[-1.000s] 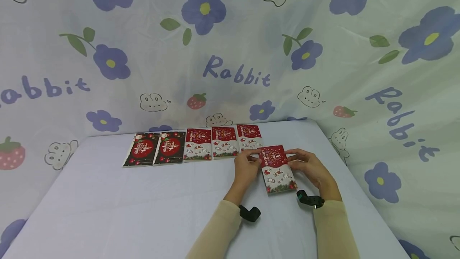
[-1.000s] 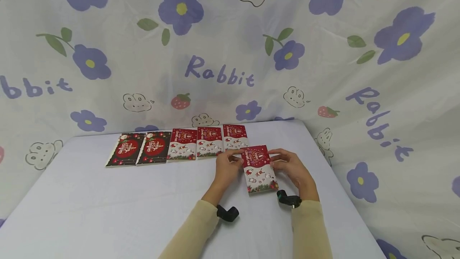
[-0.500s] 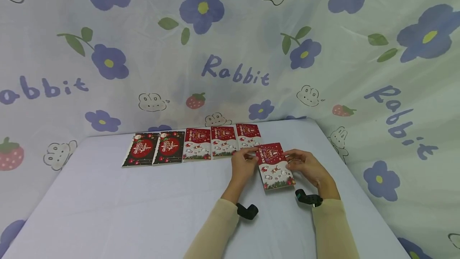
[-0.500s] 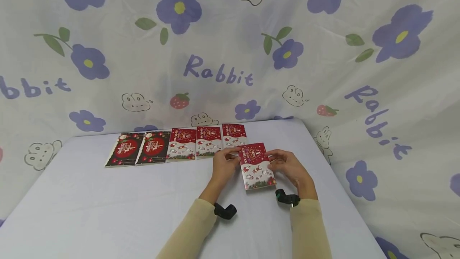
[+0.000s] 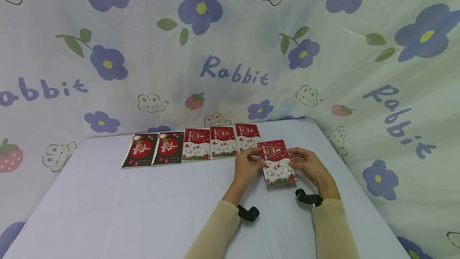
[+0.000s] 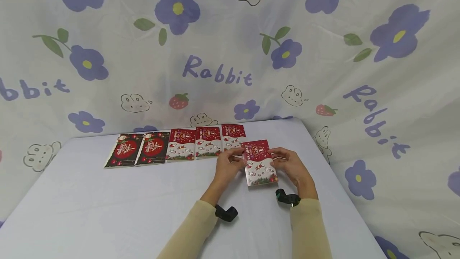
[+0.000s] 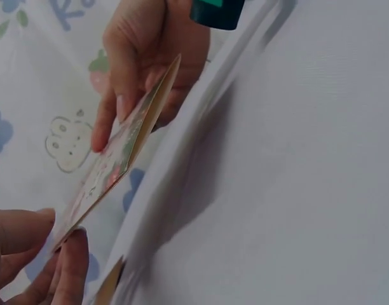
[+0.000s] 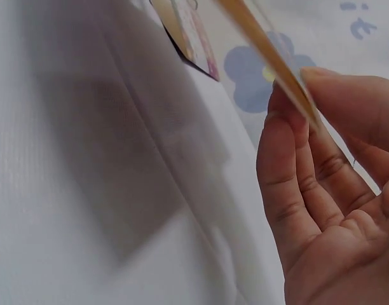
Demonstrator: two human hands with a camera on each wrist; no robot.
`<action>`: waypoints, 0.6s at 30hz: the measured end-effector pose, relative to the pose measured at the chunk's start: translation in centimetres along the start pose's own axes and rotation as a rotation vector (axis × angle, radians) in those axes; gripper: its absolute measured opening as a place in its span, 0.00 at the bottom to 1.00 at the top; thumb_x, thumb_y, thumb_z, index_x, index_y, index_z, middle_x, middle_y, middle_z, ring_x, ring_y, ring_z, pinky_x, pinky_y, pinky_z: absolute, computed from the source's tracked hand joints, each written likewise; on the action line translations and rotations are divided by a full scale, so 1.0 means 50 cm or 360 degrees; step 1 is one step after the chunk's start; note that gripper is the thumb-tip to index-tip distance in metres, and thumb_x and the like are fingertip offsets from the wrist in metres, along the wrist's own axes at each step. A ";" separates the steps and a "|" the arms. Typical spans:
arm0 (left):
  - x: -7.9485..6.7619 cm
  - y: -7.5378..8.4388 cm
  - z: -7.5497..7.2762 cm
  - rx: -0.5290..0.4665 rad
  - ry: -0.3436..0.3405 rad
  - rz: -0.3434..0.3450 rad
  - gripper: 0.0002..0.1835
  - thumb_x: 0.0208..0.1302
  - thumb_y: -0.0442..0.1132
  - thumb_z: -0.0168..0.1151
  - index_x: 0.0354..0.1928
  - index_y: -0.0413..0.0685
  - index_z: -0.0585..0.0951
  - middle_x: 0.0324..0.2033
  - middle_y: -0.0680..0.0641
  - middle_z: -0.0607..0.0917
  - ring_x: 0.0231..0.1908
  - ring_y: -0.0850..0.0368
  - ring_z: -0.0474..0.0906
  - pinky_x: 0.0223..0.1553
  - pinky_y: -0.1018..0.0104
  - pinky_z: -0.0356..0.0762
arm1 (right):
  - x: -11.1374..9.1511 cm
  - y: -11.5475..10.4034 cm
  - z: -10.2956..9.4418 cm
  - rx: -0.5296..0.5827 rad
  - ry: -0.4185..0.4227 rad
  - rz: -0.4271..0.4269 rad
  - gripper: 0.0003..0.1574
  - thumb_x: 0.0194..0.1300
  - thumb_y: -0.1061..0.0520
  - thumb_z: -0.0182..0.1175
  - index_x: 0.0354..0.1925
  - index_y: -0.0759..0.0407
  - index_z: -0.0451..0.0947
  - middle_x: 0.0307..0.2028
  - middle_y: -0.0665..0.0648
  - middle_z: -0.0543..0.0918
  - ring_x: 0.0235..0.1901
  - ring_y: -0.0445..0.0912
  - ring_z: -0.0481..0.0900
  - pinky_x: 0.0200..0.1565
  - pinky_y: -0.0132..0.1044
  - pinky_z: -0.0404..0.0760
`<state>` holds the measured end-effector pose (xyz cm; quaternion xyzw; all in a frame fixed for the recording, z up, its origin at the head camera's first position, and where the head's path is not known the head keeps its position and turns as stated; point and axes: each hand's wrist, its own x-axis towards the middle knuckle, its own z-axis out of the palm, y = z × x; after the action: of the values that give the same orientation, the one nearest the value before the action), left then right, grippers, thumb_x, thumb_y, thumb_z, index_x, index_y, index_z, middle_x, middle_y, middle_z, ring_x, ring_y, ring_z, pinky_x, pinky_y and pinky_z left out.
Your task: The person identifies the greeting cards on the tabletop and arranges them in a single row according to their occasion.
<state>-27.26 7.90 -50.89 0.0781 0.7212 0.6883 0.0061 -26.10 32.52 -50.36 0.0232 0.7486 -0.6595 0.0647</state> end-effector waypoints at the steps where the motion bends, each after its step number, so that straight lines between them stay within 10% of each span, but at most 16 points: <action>1: -0.001 -0.002 0.002 0.0007 -0.0009 -0.0001 0.20 0.62 0.24 0.73 0.56 0.40 0.86 0.47 0.39 0.86 0.41 0.53 0.84 0.35 0.67 0.85 | 0.001 0.000 0.000 -0.0003 0.0010 0.0005 0.31 0.64 0.73 0.67 0.65 0.69 0.76 0.51 0.58 0.79 0.46 0.48 0.79 0.49 0.33 0.82; 18: -0.010 -0.015 0.019 0.0035 -0.0086 0.0015 0.18 0.61 0.21 0.72 0.53 0.38 0.87 0.45 0.43 0.87 0.37 0.59 0.84 0.35 0.68 0.85 | -0.001 0.002 -0.001 0.0004 0.0118 0.0034 0.33 0.67 0.70 0.66 0.69 0.69 0.74 0.55 0.63 0.80 0.51 0.48 0.78 0.49 0.32 0.82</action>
<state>-26.74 8.75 -51.71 0.1001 0.7278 0.6781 0.0213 -26.06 32.57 -50.48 0.0557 0.7494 -0.6583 0.0440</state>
